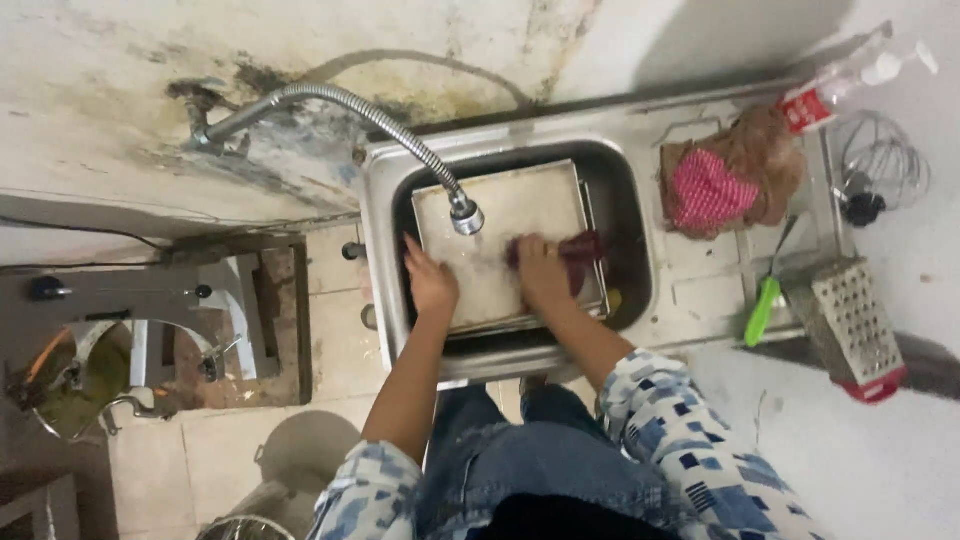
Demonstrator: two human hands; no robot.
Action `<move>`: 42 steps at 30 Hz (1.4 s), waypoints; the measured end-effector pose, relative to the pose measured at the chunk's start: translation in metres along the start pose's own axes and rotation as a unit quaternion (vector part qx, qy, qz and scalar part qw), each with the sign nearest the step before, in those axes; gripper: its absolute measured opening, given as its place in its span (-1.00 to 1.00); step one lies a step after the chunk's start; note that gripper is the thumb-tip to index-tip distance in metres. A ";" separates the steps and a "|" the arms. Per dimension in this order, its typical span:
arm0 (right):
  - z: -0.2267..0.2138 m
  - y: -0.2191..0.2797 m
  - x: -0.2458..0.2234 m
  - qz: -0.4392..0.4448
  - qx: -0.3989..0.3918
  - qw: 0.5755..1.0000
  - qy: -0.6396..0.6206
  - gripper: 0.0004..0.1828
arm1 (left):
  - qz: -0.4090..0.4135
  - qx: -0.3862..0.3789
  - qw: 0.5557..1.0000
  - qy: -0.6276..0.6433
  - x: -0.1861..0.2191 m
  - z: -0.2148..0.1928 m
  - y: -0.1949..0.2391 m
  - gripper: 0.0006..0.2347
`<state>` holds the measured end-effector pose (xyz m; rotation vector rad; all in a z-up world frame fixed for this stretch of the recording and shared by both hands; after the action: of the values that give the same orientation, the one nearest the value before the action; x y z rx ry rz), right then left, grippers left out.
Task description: The person washes several rectangular metal trays in a kitchen sink. They scrub the trays with a red cloth and rinse them under running water, then place the cleaned trays on the counter to the right of the sink.
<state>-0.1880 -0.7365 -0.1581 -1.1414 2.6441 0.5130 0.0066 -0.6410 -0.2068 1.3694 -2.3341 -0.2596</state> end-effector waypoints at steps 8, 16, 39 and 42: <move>0.017 -0.051 0.063 0.077 0.060 0.972 -0.214 -0.81 | -0.060 -0.055 0.993 -0.090 -0.043 0.052 -0.033 -0.60; -0.144 0.061 0.111 0.106 0.330 0.860 -0.373 -0.69 | -0.095 -0.104 0.971 0.193 -0.031 -0.010 0.013 -0.56; -0.281 0.147 0.047 -0.105 0.508 0.823 -0.231 -0.77 | 0.011 -0.184 0.926 0.330 0.022 -0.177 0.103 -0.37; -0.329 0.159 0.005 -0.120 0.495 0.835 -0.209 -0.79 | -0.025 -0.168 0.937 0.304 0.008 -0.180 0.093 -0.31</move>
<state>-0.3276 -0.7691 0.1775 -0.8284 1.8630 -0.5617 0.0097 -0.5921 -0.0099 1.1338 -1.6578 -0.1992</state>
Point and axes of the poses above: each hand's wrist, its own y-axis away from the middle knuckle, its own z-axis out of the palm, x = y × z, the point moved 8 cm from there along -y, towards the middle knuckle, and after that the axes turned 14 degrees about -z, right-handed, at the moved point
